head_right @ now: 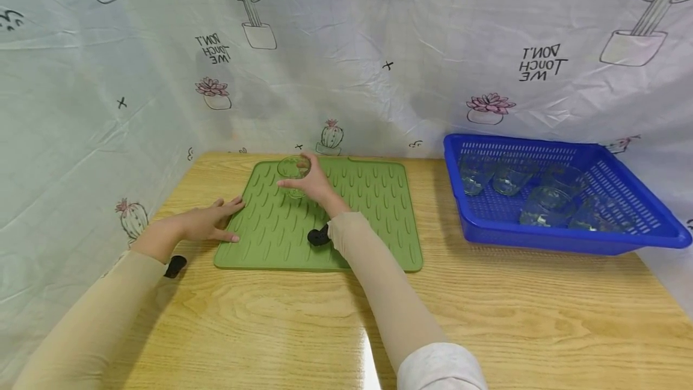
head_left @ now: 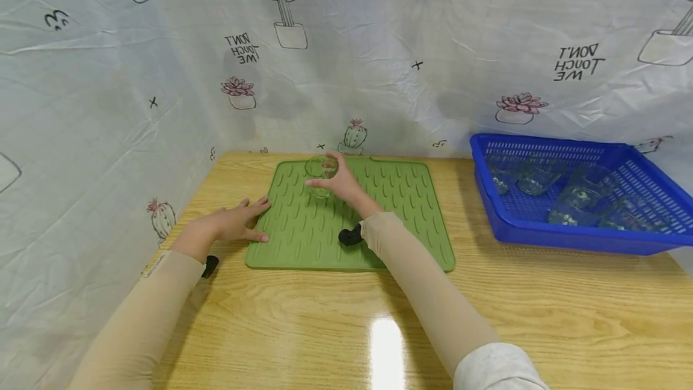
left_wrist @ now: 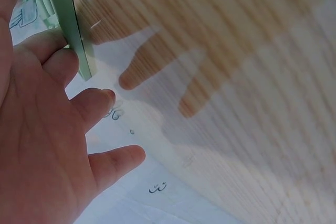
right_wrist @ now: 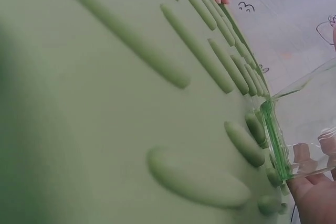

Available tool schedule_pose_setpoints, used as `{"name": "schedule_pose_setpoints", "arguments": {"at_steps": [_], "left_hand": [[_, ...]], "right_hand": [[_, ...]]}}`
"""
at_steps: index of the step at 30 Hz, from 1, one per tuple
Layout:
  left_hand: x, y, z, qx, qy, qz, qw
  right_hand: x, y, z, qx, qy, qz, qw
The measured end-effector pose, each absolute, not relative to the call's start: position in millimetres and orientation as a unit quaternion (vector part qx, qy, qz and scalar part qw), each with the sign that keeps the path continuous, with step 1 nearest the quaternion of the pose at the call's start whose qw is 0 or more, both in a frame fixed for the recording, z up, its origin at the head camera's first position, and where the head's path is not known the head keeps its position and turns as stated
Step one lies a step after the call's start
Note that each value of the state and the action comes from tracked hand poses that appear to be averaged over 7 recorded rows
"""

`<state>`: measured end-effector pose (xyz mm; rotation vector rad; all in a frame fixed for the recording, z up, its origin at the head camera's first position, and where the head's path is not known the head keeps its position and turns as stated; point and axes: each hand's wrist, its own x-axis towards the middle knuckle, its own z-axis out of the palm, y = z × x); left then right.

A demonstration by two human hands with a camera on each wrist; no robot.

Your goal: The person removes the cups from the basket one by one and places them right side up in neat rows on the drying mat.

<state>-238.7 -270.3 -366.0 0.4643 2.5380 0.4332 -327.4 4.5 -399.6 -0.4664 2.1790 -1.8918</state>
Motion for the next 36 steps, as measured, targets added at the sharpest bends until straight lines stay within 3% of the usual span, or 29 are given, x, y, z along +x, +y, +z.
{"name": "schedule_pose_setpoints", "arguments": {"at_steps": [36], "left_hand": [[-237,-269,-358,0.170,0.934,0.171,0.263]], "right_hand": [[-330,22,-395,-0.193,0.758,-0.607,0.143]]}}
